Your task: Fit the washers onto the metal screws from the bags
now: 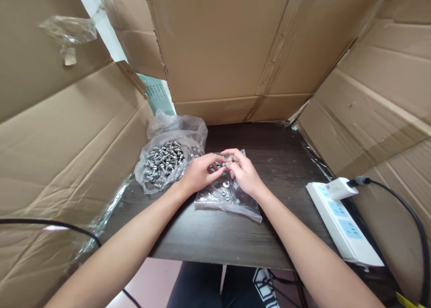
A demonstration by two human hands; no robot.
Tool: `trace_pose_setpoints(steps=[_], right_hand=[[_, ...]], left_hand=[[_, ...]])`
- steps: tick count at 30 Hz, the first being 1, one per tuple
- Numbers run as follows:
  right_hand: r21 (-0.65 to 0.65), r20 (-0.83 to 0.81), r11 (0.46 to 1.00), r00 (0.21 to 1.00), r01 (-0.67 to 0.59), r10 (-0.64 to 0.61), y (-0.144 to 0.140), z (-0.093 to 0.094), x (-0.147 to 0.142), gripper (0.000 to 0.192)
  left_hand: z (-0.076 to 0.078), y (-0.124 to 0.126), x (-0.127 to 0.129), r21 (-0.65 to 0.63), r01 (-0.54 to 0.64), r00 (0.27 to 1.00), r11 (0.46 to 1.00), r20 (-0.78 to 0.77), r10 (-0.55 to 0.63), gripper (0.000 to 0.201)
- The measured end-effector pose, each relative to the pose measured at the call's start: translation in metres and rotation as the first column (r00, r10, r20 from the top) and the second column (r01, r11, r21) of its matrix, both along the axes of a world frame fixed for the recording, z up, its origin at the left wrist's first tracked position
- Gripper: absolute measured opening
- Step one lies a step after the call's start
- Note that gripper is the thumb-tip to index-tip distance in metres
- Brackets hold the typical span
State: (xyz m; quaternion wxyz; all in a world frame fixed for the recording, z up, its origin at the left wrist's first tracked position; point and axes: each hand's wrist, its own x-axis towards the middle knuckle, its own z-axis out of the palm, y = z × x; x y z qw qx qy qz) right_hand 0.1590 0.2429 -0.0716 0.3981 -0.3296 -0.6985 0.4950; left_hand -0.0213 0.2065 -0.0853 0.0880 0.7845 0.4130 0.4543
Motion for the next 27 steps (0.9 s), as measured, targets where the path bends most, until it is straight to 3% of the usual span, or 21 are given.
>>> trace_pose_setpoints(steps=[9,27], right_hand=[[-0.053,0.037,0.999,0.999,-0.002,0.004,-0.0022,0.0015,-0.0004,0.028],[-0.005,0.051,1.000,0.999,0.018,-0.018,-0.0021,0.0005,-0.0004,0.029]], left_hand=[[-0.0036,0.0036,-0.0026,0.117,0.036,0.999,0.992,0.011,-0.037,0.021],[-0.0012,0.0012,-0.0008,0.034,0.042,0.998,0.999,0.043,-0.044,0.027]])
